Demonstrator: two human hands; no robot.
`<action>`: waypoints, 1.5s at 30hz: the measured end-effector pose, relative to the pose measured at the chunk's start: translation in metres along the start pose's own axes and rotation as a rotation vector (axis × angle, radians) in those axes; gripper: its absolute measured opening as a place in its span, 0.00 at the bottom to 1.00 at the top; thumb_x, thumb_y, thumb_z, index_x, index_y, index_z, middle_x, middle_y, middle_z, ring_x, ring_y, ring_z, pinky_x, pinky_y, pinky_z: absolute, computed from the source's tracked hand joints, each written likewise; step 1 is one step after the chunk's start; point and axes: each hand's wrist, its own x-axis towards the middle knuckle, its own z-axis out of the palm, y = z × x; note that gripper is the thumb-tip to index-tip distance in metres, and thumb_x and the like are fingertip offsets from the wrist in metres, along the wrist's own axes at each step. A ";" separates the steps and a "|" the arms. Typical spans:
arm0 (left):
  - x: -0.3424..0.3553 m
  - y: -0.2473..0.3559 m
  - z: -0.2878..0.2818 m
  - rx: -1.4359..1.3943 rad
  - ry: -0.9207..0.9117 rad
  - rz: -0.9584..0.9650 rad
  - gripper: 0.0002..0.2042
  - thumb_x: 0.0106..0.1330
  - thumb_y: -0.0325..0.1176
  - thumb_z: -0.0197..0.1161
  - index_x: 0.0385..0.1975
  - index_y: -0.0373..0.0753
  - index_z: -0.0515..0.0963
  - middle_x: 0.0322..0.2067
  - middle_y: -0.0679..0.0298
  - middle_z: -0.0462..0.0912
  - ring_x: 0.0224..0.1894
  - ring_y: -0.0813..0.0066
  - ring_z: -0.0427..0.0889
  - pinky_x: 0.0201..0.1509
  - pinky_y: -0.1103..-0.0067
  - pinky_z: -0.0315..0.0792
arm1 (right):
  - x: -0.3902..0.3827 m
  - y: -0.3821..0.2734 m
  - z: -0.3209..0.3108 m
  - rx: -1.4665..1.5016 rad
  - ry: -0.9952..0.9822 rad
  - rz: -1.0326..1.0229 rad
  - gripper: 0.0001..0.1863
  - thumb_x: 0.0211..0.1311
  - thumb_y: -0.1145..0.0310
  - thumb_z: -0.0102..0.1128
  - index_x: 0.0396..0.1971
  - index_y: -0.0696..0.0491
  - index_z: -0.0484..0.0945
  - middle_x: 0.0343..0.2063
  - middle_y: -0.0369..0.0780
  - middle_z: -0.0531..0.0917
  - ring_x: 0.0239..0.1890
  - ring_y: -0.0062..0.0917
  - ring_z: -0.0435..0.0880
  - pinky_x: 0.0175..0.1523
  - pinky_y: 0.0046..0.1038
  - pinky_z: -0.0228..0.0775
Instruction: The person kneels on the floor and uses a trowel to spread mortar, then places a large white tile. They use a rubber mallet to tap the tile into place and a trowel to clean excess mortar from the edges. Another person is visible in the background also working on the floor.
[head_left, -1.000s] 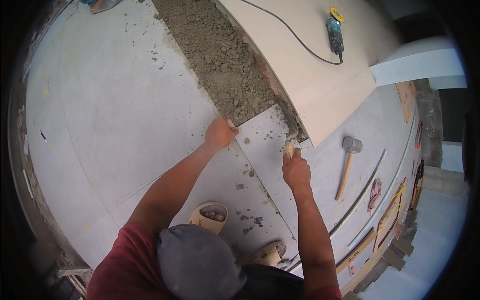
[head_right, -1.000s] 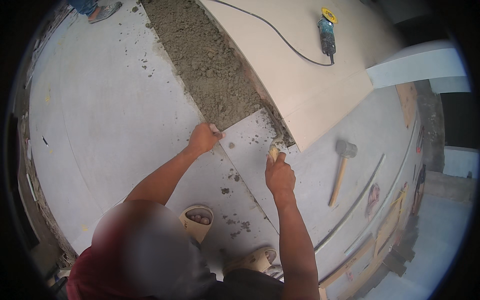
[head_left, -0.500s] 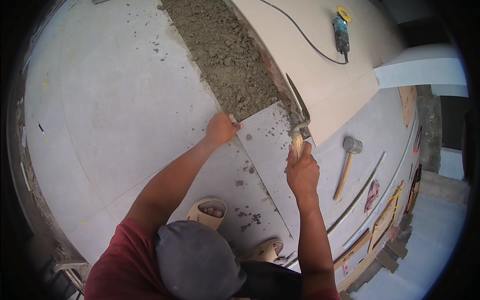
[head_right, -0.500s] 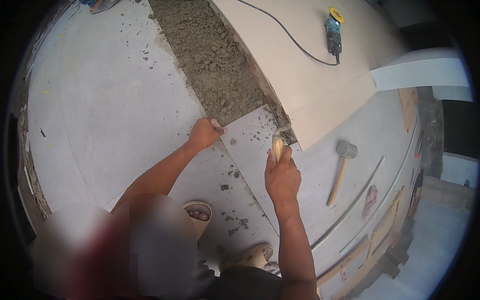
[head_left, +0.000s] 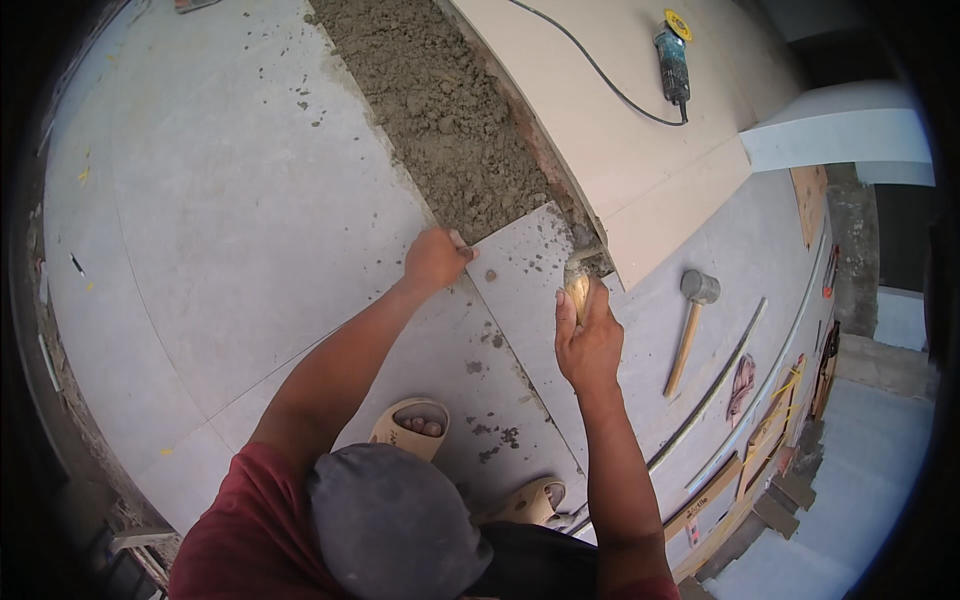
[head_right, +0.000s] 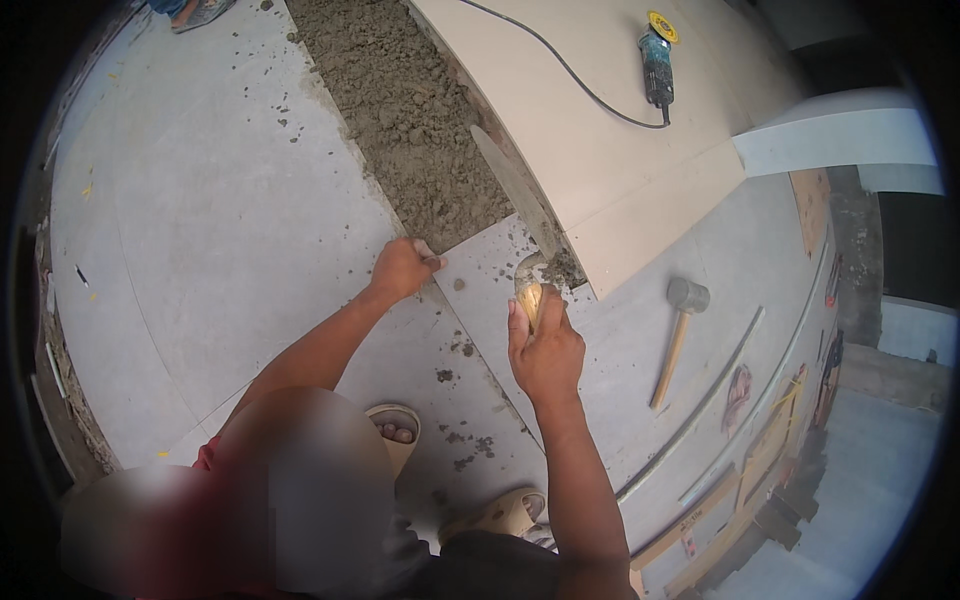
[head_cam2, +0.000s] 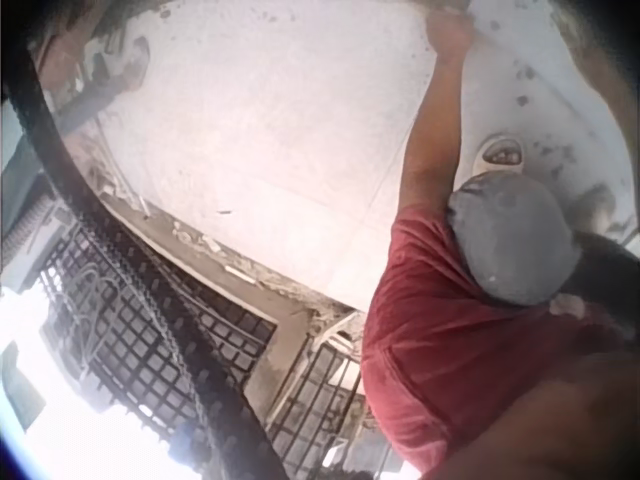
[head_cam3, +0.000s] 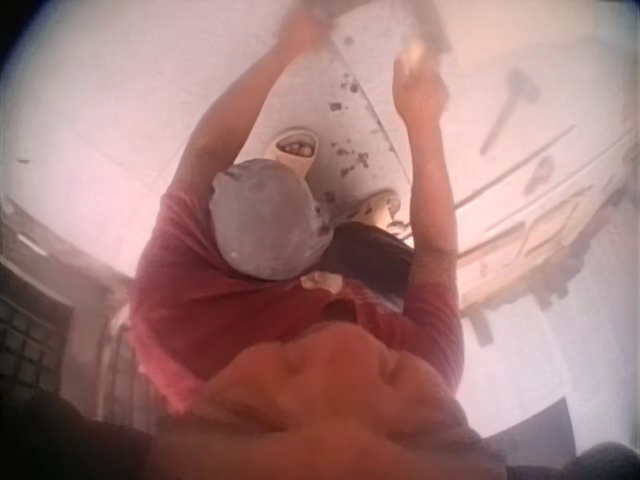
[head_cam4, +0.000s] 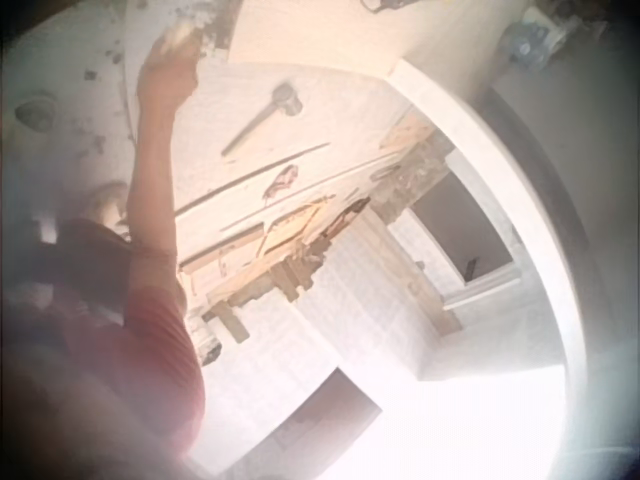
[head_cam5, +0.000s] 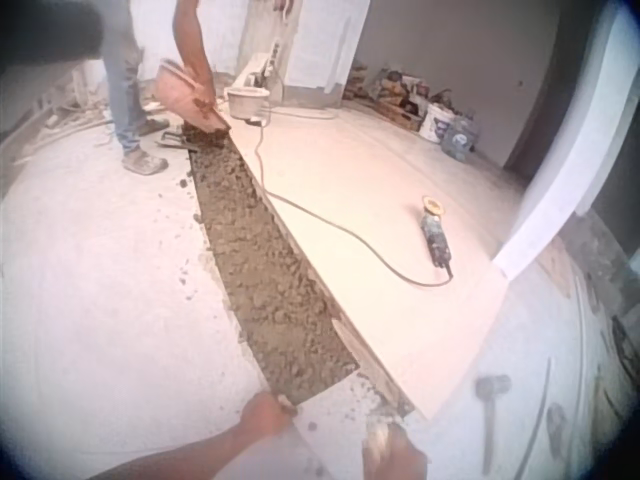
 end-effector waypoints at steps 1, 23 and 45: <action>-0.003 0.003 0.007 0.003 -0.005 0.031 0.13 0.60 0.43 0.72 0.29 0.38 0.84 0.23 0.57 0.85 0.30 0.61 0.86 0.38 0.67 0.77 | 0.001 0.020 0.004 -0.110 -0.115 0.128 0.25 0.74 0.52 0.47 0.52 0.61 0.66 0.33 0.59 0.84 0.36 0.55 0.85 0.42 0.50 0.78; -0.003 -0.004 0.008 -0.040 0.045 0.029 0.15 0.57 0.41 0.74 0.28 0.33 0.84 0.21 0.55 0.83 0.25 0.64 0.83 0.35 0.70 0.76 | -0.009 -0.010 -0.015 -0.150 -0.176 0.005 0.29 0.73 0.55 0.50 0.67 0.54 0.60 0.32 0.53 0.83 0.31 0.50 0.86 0.39 0.47 0.79; 0.000 -0.013 0.004 -0.052 0.045 0.040 0.14 0.57 0.41 0.74 0.26 0.34 0.84 0.21 0.57 0.84 0.25 0.66 0.83 0.34 0.71 0.75 | 0.005 -0.038 -0.049 -0.459 -0.443 0.372 0.26 0.74 0.56 0.45 0.66 0.51 0.62 0.36 0.55 0.85 0.42 0.51 0.85 0.49 0.49 0.77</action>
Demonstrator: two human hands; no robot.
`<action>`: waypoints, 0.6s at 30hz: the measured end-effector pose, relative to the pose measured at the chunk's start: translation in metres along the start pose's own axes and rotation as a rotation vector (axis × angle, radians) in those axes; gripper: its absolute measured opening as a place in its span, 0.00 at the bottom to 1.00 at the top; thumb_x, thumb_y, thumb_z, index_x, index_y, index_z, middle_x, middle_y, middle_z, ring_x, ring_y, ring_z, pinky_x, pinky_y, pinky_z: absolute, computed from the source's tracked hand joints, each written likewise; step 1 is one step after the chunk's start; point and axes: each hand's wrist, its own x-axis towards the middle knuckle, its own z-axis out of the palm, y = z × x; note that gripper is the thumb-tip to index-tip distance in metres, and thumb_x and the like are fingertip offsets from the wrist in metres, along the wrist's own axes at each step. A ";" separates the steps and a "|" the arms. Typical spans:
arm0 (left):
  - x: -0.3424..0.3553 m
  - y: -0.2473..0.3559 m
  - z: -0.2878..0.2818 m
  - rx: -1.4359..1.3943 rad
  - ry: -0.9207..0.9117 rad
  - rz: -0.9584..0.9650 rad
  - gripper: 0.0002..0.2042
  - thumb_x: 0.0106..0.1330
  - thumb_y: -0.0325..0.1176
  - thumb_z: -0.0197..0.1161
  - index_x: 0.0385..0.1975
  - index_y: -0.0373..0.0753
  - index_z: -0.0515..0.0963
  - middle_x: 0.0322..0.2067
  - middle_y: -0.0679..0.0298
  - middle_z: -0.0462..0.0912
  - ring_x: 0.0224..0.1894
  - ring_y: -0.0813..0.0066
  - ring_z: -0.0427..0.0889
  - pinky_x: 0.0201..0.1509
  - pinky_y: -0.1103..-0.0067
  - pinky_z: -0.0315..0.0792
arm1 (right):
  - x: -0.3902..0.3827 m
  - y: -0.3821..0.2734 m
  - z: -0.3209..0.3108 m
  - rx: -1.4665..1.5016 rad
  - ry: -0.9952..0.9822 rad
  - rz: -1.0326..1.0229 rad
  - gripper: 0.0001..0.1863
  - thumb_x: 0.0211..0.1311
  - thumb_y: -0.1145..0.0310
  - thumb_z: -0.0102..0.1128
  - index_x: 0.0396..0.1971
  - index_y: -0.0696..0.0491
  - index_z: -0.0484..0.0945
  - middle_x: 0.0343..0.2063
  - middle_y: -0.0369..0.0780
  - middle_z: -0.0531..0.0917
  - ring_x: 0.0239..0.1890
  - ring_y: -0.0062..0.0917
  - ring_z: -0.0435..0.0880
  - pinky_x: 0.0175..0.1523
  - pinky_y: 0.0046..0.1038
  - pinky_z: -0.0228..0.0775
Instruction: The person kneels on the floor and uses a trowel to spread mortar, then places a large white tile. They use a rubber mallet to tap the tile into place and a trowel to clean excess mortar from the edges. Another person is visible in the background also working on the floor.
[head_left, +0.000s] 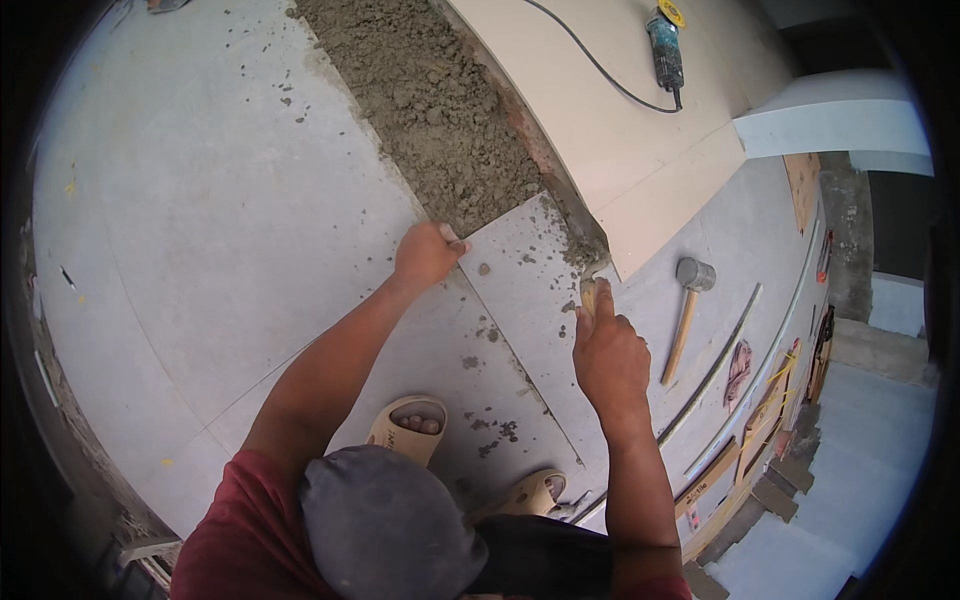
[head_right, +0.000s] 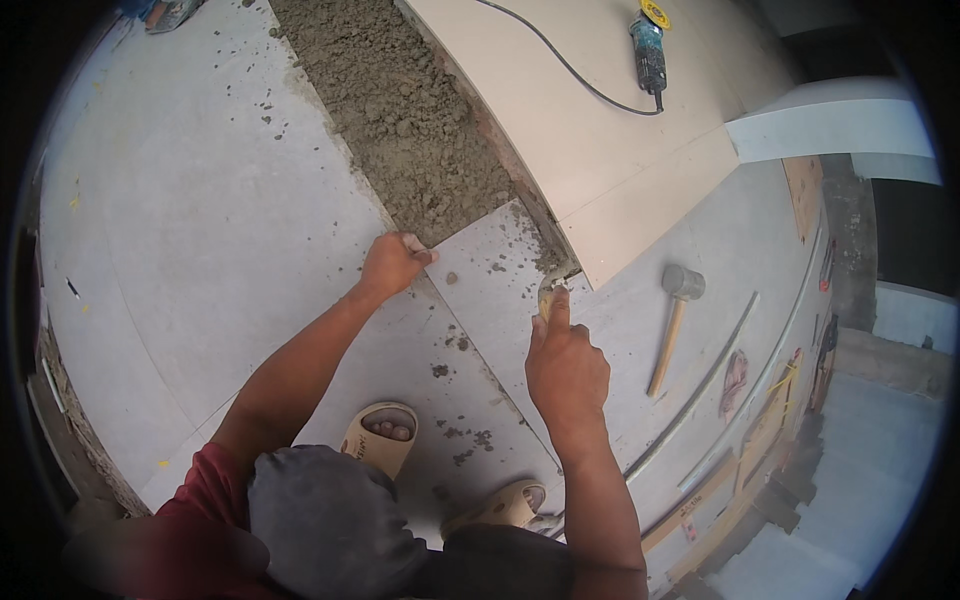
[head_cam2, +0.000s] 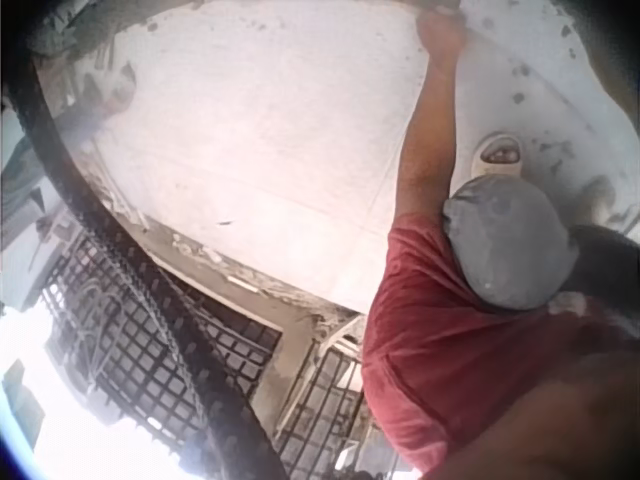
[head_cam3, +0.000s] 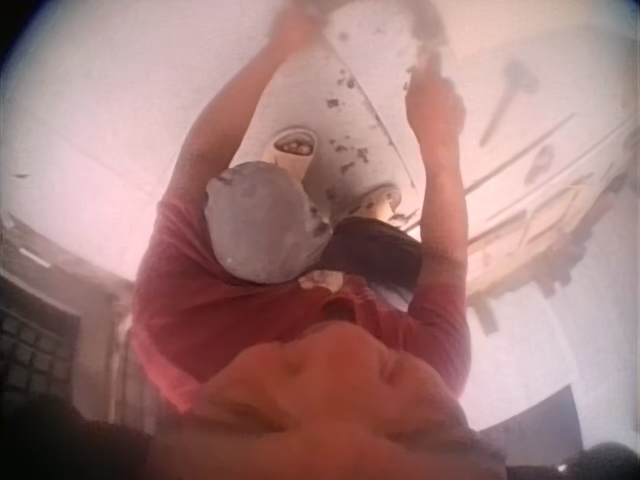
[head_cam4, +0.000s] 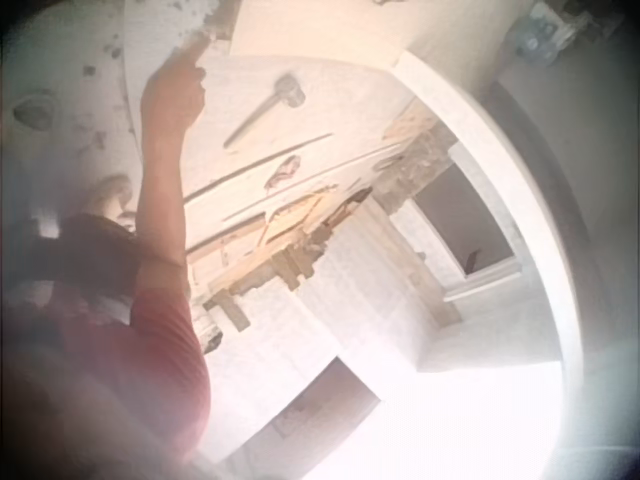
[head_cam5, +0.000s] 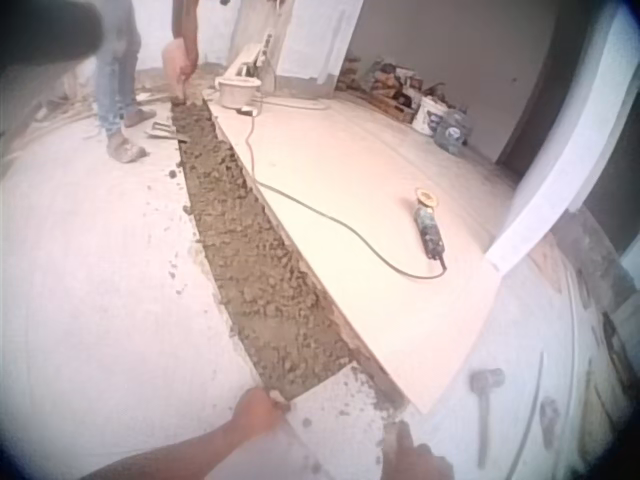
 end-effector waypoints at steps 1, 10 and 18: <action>0.000 0.001 0.002 0.010 0.013 0.029 0.14 0.57 0.41 0.74 0.27 0.34 0.84 0.21 0.57 0.84 0.25 0.66 0.83 0.34 0.71 0.75 | 0.017 0.010 0.016 -0.012 -0.021 0.000 0.25 0.74 0.56 0.46 0.66 0.52 0.63 0.36 0.55 0.85 0.42 0.51 0.85 0.49 0.49 0.77; -0.004 0.009 -0.004 -0.038 -0.045 -0.023 0.14 0.58 0.40 0.73 0.27 0.34 0.84 0.21 0.58 0.83 0.23 0.68 0.80 0.34 0.72 0.75 | -0.005 0.028 -0.007 -0.212 -0.086 0.028 0.27 0.74 0.58 0.47 0.67 0.55 0.60 0.35 0.52 0.85 0.39 0.45 0.88 0.44 0.43 0.81; -0.002 0.008 0.003 -0.019 -0.004 0.036 0.13 0.59 0.40 0.72 0.28 0.34 0.84 0.21 0.55 0.84 0.26 0.63 0.83 0.35 0.70 0.75 | -0.007 0.027 0.000 -0.175 -0.112 0.009 0.29 0.75 0.59 0.45 0.69 0.58 0.58 0.36 0.52 0.85 0.39 0.44 0.88 0.44 0.41 0.81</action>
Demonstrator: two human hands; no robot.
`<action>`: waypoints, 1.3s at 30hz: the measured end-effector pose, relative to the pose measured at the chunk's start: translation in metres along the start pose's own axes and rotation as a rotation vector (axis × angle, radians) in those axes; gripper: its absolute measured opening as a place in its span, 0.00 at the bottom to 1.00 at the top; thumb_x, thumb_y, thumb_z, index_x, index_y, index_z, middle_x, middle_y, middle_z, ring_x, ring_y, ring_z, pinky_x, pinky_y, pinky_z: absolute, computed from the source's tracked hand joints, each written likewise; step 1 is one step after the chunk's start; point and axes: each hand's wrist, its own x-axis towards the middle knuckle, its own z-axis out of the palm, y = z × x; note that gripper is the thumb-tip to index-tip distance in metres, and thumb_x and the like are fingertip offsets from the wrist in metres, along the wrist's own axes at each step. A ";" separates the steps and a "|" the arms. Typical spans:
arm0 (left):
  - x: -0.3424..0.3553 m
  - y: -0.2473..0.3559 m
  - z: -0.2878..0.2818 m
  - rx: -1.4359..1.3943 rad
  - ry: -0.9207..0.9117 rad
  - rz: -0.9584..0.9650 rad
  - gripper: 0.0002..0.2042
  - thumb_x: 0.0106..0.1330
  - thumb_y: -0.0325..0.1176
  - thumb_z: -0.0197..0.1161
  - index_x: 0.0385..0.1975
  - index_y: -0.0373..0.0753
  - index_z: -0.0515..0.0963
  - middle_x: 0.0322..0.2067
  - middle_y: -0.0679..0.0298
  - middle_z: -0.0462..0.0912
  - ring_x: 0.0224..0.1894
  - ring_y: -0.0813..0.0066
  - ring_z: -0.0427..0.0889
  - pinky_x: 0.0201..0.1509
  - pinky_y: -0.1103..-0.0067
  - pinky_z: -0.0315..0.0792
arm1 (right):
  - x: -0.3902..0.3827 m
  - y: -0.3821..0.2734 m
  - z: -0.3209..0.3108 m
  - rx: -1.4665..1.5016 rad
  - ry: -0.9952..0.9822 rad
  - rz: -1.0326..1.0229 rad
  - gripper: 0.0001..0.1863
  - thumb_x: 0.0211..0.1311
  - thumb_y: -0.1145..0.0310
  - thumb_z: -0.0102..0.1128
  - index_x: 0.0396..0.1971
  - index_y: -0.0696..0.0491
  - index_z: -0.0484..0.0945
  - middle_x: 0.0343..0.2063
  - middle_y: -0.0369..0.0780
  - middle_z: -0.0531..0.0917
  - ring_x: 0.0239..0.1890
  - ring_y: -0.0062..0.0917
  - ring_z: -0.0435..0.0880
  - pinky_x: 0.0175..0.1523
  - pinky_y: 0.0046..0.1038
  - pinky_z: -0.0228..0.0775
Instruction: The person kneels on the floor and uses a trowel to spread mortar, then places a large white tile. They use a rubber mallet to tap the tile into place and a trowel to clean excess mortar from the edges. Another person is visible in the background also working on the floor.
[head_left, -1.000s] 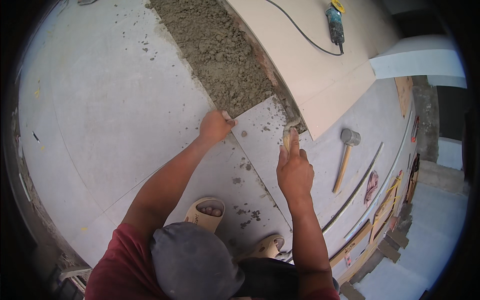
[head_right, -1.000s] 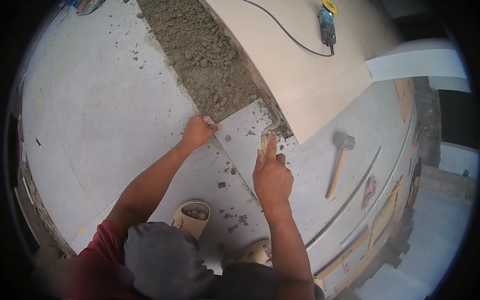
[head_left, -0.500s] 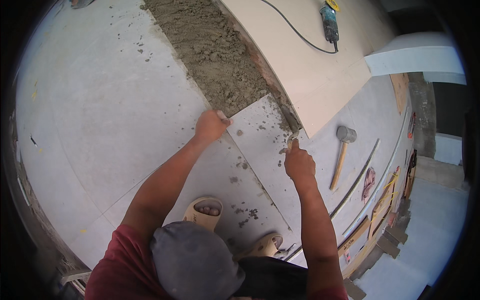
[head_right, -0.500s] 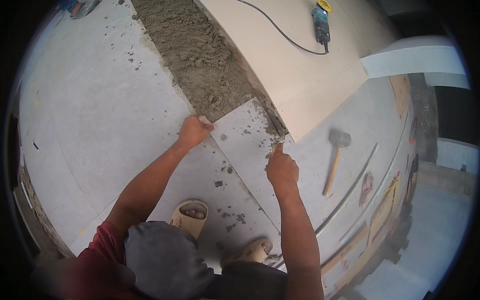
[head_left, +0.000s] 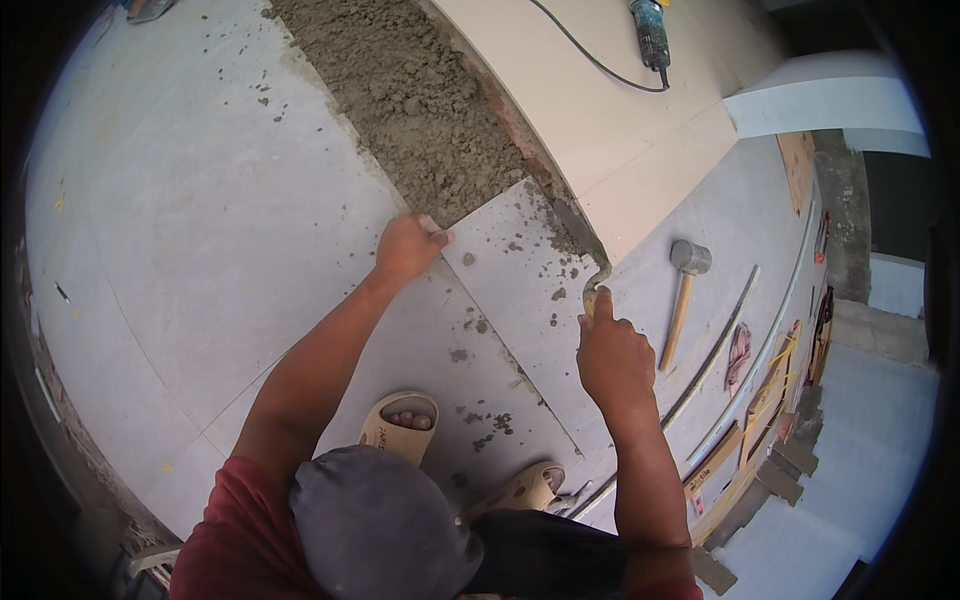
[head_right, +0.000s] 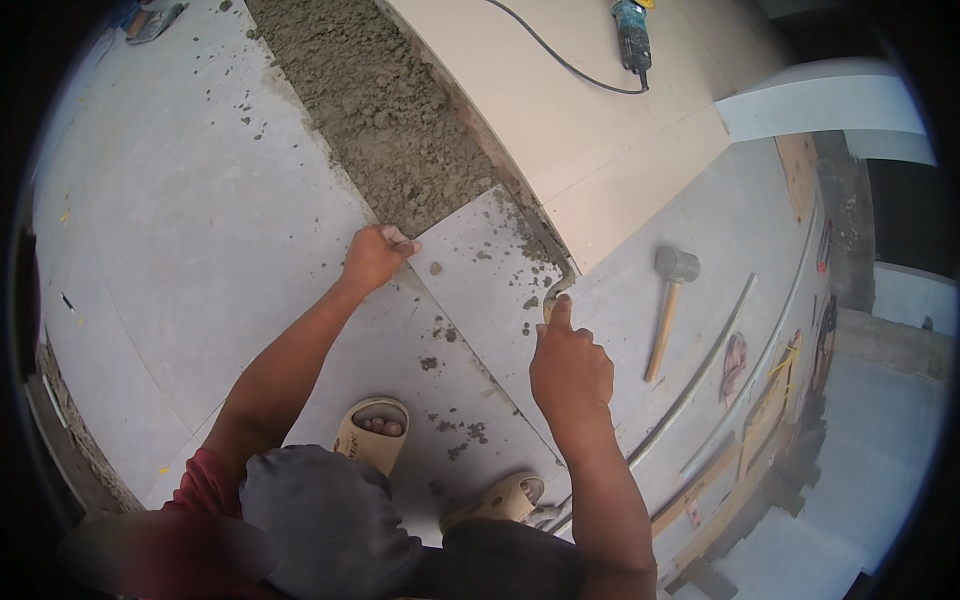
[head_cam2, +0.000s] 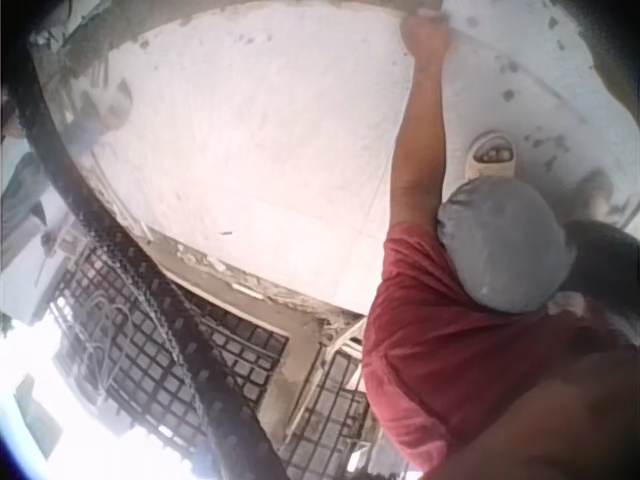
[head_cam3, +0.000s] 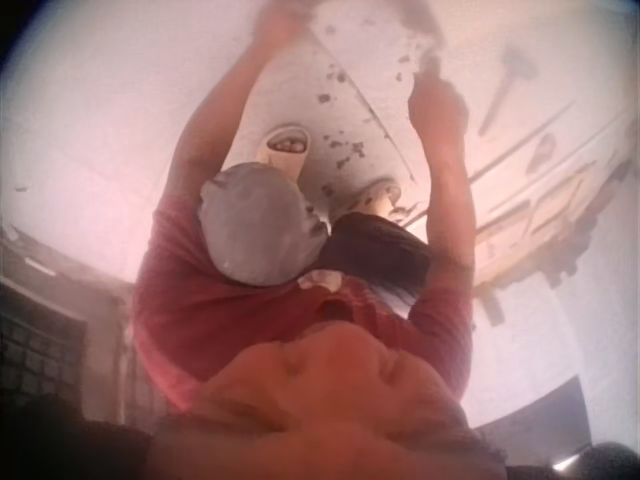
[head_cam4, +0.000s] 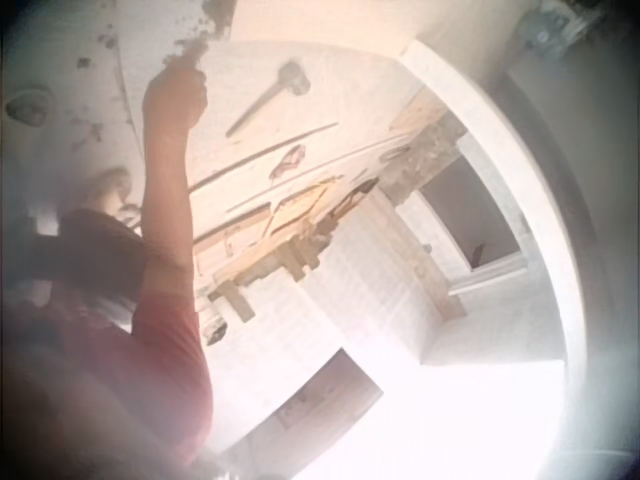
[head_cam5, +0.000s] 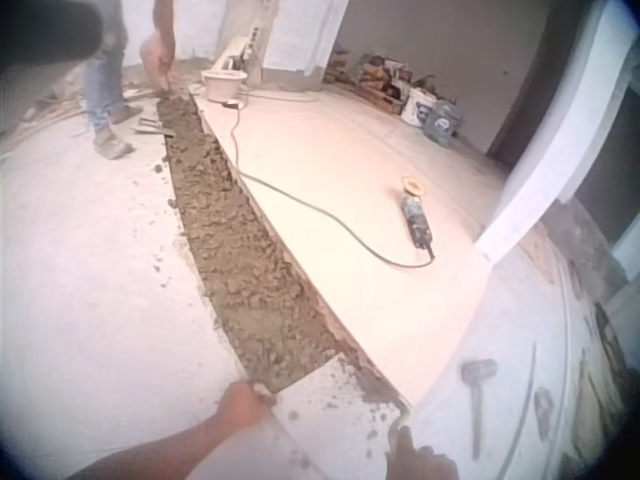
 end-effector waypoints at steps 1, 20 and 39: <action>-0.001 0.002 -0.003 0.041 0.005 0.011 0.13 0.59 0.40 0.72 0.28 0.34 0.84 0.22 0.54 0.84 0.28 0.60 0.85 0.36 0.68 0.76 | 0.003 -0.001 0.003 0.013 0.002 0.002 0.29 0.75 0.59 0.45 0.69 0.58 0.58 0.37 0.52 0.85 0.40 0.44 0.88 0.45 0.41 0.81; 0.003 -0.016 -0.004 -0.018 0.013 -0.018 0.14 0.59 0.40 0.73 0.27 0.34 0.84 0.20 0.61 0.82 0.21 0.73 0.77 0.30 0.73 0.72 | 0.027 -0.020 -0.003 0.069 0.025 -0.013 0.26 0.75 0.58 0.46 0.65 0.57 0.64 0.38 0.51 0.86 0.42 0.46 0.87 0.46 0.42 0.80; -0.004 -0.024 0.003 -0.188 0.024 0.064 0.13 0.61 0.40 0.71 0.29 0.34 0.83 0.18 0.62 0.81 0.18 0.78 0.75 0.26 0.77 0.70 | 0.020 0.007 -0.021 0.062 0.058 -0.129 0.25 0.74 0.58 0.47 0.64 0.56 0.64 0.33 0.53 0.85 0.39 0.47 0.87 0.43 0.45 0.79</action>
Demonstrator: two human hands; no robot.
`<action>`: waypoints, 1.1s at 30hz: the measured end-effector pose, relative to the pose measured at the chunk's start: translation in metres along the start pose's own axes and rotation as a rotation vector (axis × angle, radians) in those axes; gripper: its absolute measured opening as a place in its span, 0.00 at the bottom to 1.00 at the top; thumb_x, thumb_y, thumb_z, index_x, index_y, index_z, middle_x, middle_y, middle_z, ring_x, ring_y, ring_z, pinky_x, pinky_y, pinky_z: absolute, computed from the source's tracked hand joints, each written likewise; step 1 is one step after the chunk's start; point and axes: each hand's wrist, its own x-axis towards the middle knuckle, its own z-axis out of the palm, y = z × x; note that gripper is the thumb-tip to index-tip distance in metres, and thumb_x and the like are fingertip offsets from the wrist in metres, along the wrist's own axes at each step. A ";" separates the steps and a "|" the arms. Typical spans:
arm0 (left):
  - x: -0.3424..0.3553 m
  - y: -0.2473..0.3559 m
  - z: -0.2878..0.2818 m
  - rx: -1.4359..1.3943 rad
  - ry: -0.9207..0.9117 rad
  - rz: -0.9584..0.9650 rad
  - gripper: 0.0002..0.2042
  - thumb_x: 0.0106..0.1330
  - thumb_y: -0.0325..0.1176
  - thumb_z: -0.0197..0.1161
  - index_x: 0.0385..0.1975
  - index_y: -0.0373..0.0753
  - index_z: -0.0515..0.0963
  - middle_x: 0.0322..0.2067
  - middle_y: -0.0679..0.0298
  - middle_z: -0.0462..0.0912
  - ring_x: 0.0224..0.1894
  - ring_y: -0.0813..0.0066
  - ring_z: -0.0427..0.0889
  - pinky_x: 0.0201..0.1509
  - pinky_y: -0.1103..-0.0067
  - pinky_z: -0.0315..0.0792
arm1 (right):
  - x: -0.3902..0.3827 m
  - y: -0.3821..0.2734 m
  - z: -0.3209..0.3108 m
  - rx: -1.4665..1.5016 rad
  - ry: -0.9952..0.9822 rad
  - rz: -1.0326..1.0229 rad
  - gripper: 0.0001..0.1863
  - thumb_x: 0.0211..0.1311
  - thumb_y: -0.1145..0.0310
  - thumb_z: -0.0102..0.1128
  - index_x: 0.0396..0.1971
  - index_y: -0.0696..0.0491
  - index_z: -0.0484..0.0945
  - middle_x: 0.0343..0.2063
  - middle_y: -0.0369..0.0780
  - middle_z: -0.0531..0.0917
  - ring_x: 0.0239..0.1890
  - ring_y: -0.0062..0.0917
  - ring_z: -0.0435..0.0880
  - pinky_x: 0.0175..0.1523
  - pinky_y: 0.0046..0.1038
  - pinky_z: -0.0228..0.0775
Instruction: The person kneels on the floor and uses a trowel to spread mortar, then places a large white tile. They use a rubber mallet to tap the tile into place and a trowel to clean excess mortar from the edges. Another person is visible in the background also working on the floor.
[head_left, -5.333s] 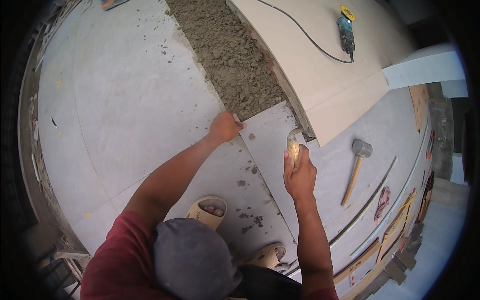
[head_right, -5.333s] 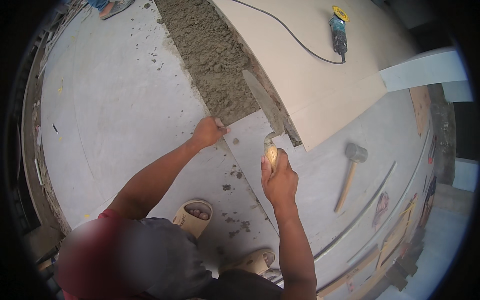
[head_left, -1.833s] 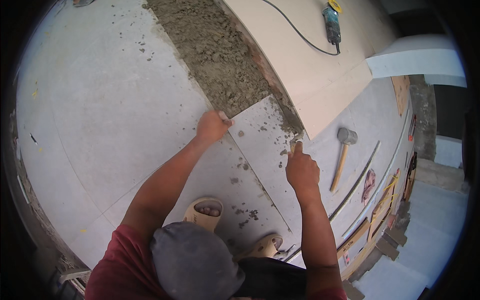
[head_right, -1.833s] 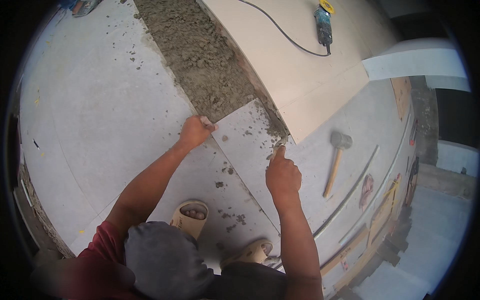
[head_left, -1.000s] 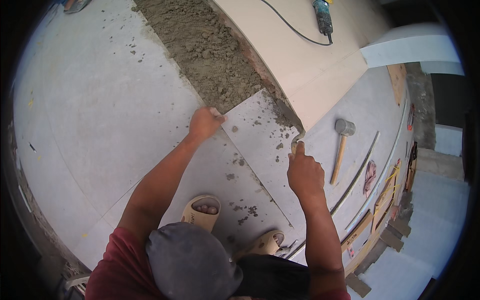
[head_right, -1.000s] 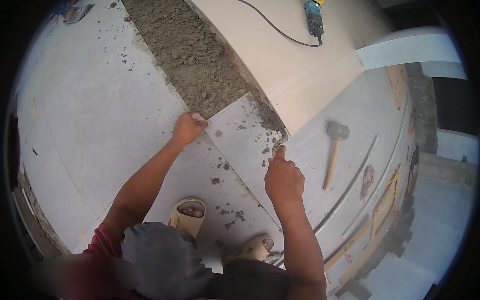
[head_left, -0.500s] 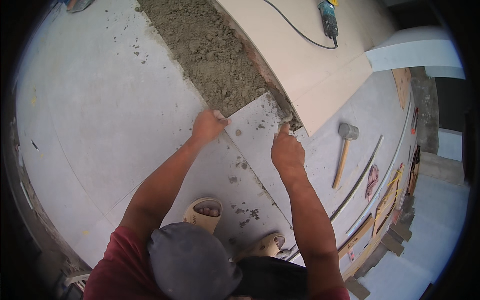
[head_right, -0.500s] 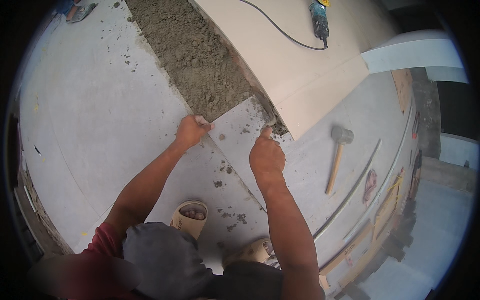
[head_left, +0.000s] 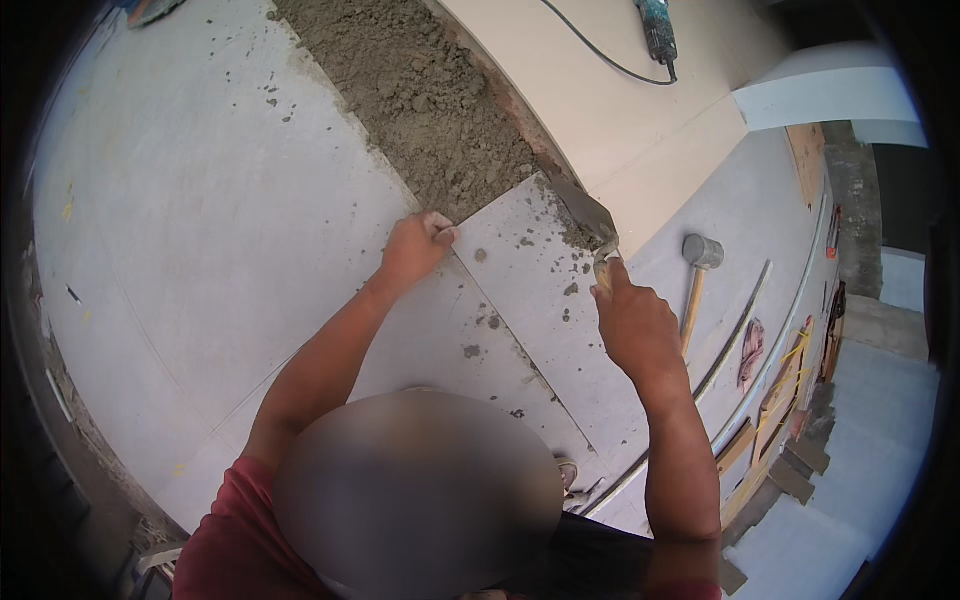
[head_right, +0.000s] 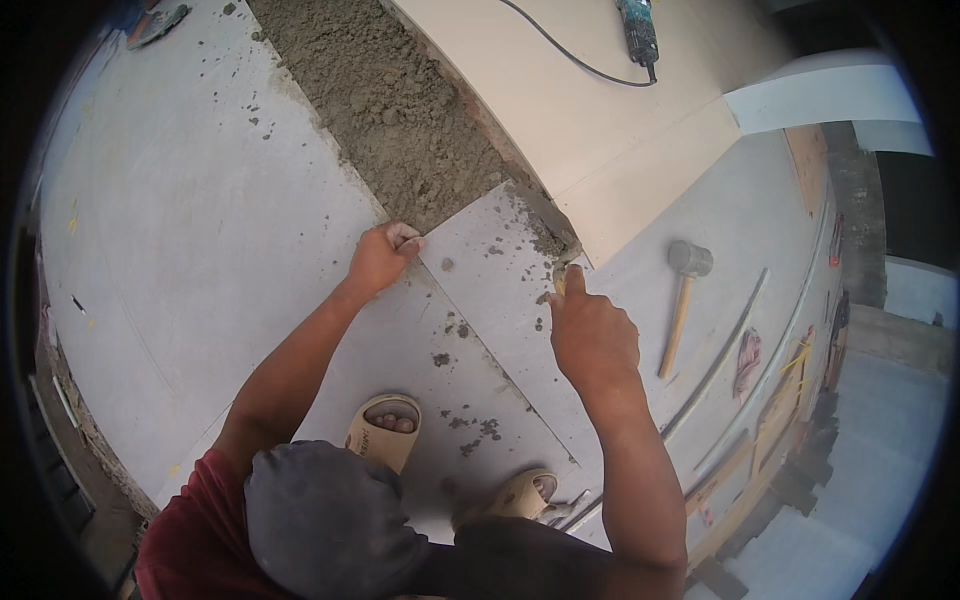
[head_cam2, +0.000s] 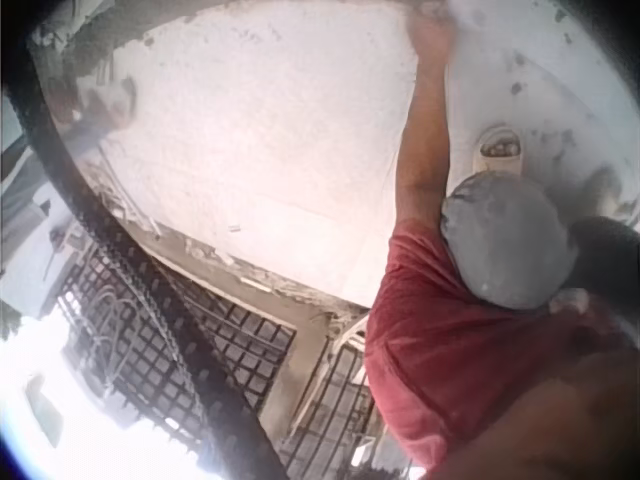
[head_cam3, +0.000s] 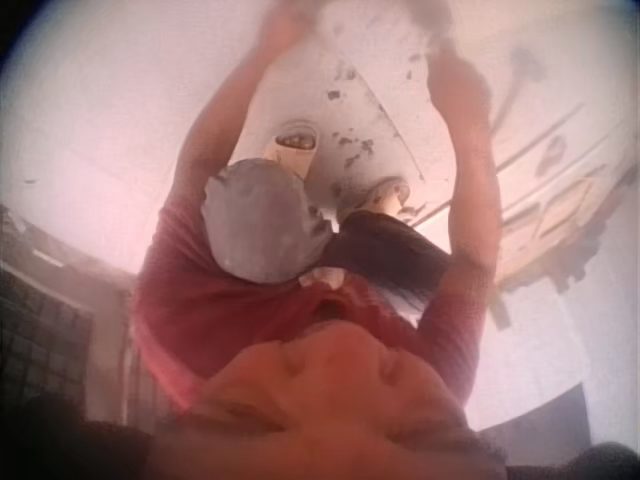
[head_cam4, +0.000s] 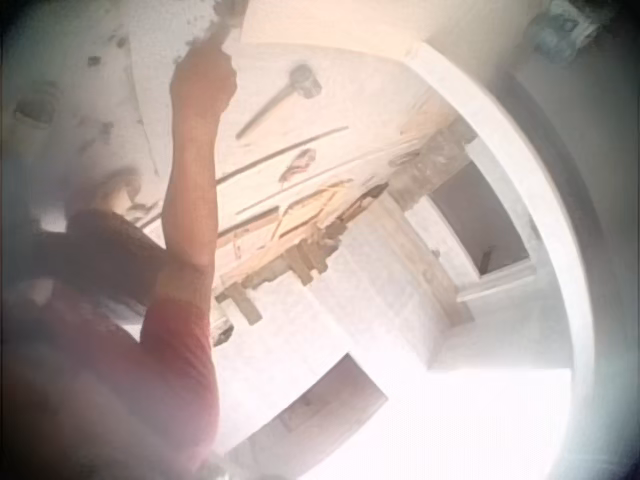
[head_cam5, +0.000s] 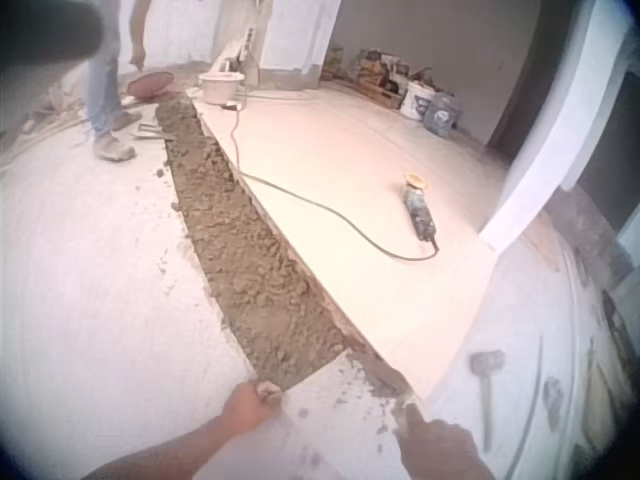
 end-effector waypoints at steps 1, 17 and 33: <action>-0.004 -0.005 -0.005 -0.063 0.025 0.011 0.14 0.62 0.40 0.71 0.29 0.34 0.82 0.18 0.62 0.81 0.16 0.78 0.74 0.24 0.77 0.69 | -0.020 0.010 -0.003 -0.023 -0.012 -0.027 0.25 0.74 0.58 0.48 0.64 0.55 0.64 0.32 0.52 0.85 0.37 0.47 0.87 0.42 0.46 0.79; -0.046 0.000 0.037 0.280 -0.024 -0.076 0.21 0.65 0.46 0.68 0.19 0.34 0.77 0.11 0.63 0.76 0.11 0.76 0.73 0.18 0.76 0.68 | -0.118 0.012 0.175 0.622 -0.297 -0.089 0.37 0.68 0.63 0.55 0.72 0.55 0.49 0.45 0.61 0.75 0.45 0.61 0.78 0.51 0.51 0.74; -0.043 0.003 0.032 0.293 -0.069 -0.145 0.22 0.63 0.48 0.70 0.20 0.33 0.76 0.12 0.62 0.76 0.11 0.76 0.74 0.19 0.74 0.69 | -0.050 0.009 0.178 0.971 -0.492 -0.148 0.37 0.68 0.65 0.57 0.71 0.63 0.53 0.32 0.50 0.81 0.25 0.36 0.82 0.37 0.36 0.78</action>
